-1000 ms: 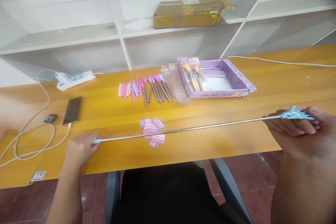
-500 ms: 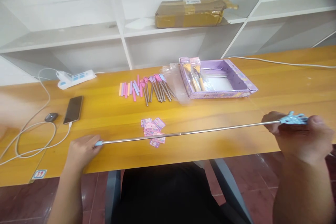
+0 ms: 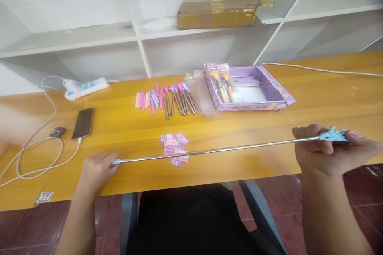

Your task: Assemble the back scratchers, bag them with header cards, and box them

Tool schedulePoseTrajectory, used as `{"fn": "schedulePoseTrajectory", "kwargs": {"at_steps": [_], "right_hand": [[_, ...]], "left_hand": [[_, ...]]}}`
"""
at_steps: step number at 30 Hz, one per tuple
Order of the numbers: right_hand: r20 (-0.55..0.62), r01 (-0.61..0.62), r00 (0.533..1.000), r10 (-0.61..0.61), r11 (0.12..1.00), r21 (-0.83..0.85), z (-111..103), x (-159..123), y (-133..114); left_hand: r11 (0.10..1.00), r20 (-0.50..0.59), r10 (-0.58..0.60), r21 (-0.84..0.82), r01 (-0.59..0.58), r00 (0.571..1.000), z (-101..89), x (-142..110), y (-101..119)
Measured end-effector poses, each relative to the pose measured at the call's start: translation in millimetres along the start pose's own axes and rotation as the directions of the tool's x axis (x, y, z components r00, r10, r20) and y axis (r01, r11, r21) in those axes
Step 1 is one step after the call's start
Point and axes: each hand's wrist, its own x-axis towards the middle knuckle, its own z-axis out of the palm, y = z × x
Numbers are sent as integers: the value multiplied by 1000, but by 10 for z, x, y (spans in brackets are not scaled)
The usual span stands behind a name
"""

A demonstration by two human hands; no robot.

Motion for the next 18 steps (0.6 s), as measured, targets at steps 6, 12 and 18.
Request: {"fn": "schedulePoseTrajectory", "kwargs": {"at_steps": [6,12,18], "right_hand": [[100,37,994,-45,996,85,299,-61,0],[184,33,980,-75,975,221,1223,-663,247],[282,-78,959,14,973,216,1967,-1657,350]], "left_hand": [[998,73,-51,-32,53,996,-22,119,135],[986,185,-94,-116,116,978,-90,551,945],[966,247,-68,-228,126,967,-215,812,1757]]}}
